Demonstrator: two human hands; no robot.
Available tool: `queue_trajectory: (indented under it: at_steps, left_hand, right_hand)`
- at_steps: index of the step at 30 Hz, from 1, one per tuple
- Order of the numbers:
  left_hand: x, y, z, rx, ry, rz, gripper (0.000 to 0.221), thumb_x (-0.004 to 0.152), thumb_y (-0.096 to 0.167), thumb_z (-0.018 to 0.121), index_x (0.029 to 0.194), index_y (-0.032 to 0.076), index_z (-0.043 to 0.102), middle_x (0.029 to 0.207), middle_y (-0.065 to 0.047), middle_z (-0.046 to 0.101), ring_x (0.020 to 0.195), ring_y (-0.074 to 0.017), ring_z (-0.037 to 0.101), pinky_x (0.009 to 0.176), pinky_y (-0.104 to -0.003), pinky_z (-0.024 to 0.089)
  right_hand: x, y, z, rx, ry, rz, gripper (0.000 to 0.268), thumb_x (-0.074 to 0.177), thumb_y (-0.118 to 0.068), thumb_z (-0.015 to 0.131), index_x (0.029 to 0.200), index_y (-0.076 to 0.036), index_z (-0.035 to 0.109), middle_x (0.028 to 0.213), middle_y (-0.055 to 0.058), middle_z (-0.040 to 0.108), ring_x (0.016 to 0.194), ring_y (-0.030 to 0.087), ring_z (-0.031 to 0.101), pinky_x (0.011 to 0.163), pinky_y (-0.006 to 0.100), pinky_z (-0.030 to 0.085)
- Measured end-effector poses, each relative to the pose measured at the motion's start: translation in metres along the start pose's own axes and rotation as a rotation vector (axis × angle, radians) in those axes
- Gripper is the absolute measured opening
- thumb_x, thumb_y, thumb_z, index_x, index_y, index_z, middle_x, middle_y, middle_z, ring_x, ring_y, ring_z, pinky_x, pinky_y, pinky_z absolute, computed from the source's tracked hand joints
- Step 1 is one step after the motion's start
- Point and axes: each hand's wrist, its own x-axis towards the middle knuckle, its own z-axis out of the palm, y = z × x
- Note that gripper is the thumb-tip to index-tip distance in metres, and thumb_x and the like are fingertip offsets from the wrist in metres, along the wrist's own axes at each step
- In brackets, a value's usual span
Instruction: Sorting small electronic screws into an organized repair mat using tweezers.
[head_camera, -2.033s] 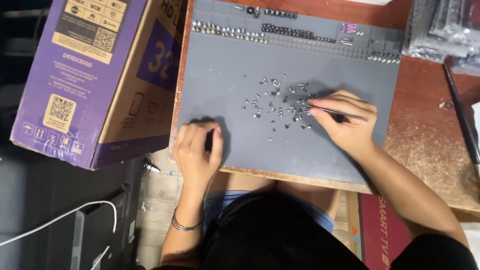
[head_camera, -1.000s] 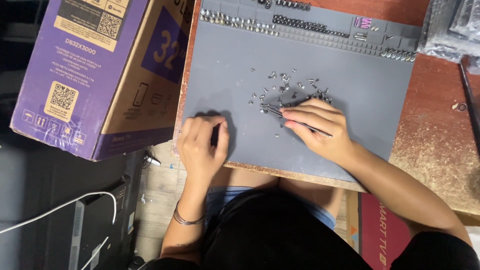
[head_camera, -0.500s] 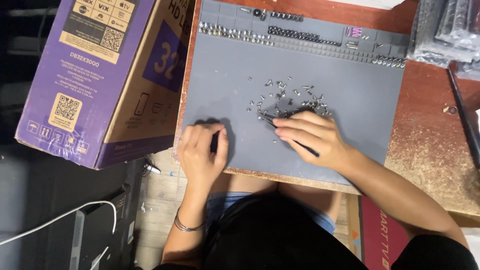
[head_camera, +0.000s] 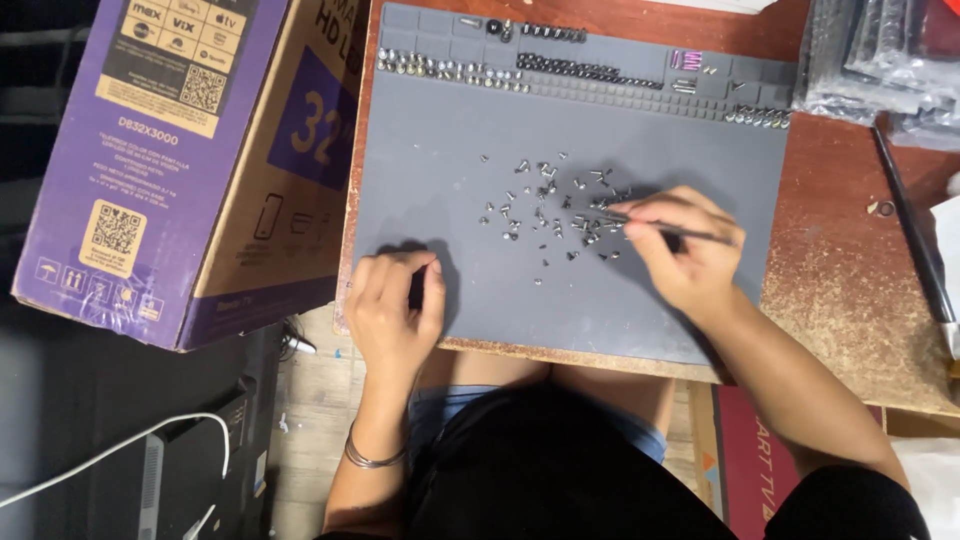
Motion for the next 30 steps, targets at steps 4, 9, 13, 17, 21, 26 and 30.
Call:
queue_trajectory:
  at_steps: [4, 9, 13, 17, 21, 26, 30]
  left_hand:
    - [0.001, -0.001, 0.001, 0.008, 0.001, 0.015, 0.002, 0.079, 0.008, 0.066, 0.079, 0.009, 0.067, 0.068, -0.003, 0.061, 0.066, -0.0234, 0.057, 0.062, -0.03, 0.048]
    - [0.001, 0.002, -0.001, 0.011, -0.009, 0.006, 0.002, 0.08, 0.007, 0.067, 0.079, 0.009, 0.067, 0.069, -0.004, 0.062, 0.067, -0.0244, 0.058, 0.063, -0.031, 0.048]
    - [-0.001, 0.0, 0.0, 0.014, -0.012, 0.003, 0.002, 0.079, 0.006, 0.067, 0.08, 0.009, 0.067, 0.07, -0.004, 0.063, 0.068, -0.0251, 0.058, 0.063, -0.032, 0.048]
    - [0.0, 0.001, 0.0, 0.013, -0.024, -0.002, 0.002, 0.08, 0.007, 0.067, 0.08, 0.009, 0.067, 0.072, -0.003, 0.064, 0.068, -0.0247, 0.058, 0.064, -0.032, 0.047]
    - [0.002, 0.004, 0.0, 0.022, -0.035, -0.002, 0.002, 0.081, 0.007, 0.066, 0.081, 0.009, 0.067, 0.073, -0.003, 0.064, 0.069, -0.0248, 0.059, 0.065, -0.033, 0.047]
    - [-0.001, 0.0, 0.002, 0.022, -0.054, 0.011, 0.002, 0.081, 0.007, 0.066, 0.082, 0.009, 0.067, 0.073, -0.004, 0.064, 0.069, -0.0262, 0.058, 0.065, -0.035, 0.047]
    - [-0.001, -0.001, 0.003, 0.02, -0.052, 0.007, 0.003, 0.081, 0.006, 0.066, 0.082, 0.008, 0.066, 0.073, -0.004, 0.064, 0.068, -0.0265, 0.058, 0.065, -0.035, 0.047]
  right_hand:
    - [-0.004, 0.011, -0.01, -0.002, 0.023, 0.073, 0.005, 0.089, 0.002, 0.061, 0.087, 0.007, 0.061, 0.076, 0.016, 0.066, 0.056, 0.027, 0.058, 0.054, 0.033, 0.046]
    - [-0.002, 0.009, -0.009, -0.101, 0.02, 0.09, 0.002, 0.087, 0.004, 0.065, 0.087, 0.005, 0.064, 0.076, 0.015, 0.067, 0.057, 0.029, 0.059, 0.054, 0.032, 0.046]
    - [0.012, 0.001, -0.018, -0.121, 0.044, 0.051, 0.006, 0.084, 0.005, 0.07, 0.084, 0.006, 0.064, 0.078, 0.018, 0.068, 0.058, 0.029, 0.058, 0.056, 0.034, 0.046]
    - [0.007, 0.007, -0.033, -0.106, 0.048, 0.099, 0.01, 0.083, 0.005, 0.074, 0.082, 0.006, 0.064, 0.076, 0.018, 0.066, 0.058, 0.028, 0.057, 0.058, 0.033, 0.046]
    - [0.003, 0.013, -0.05, -0.078, 0.01, 0.165, 0.009, 0.086, -0.001, 0.072, 0.086, 0.006, 0.066, 0.066, 0.014, 0.059, 0.054, 0.024, 0.052, 0.056, 0.031, 0.044]
    - [0.009, 0.009, -0.05, -0.042, -0.047, 0.167, 0.006, 0.083, 0.001, 0.072, 0.083, 0.004, 0.067, 0.066, 0.015, 0.061, 0.053, 0.027, 0.053, 0.055, 0.033, 0.045]
    - [0.013, 0.003, -0.046, 0.005, -0.07, 0.187, 0.004, 0.082, 0.002, 0.07, 0.082, 0.004, 0.067, 0.065, 0.014, 0.062, 0.052, 0.025, 0.053, 0.053, 0.031, 0.044]
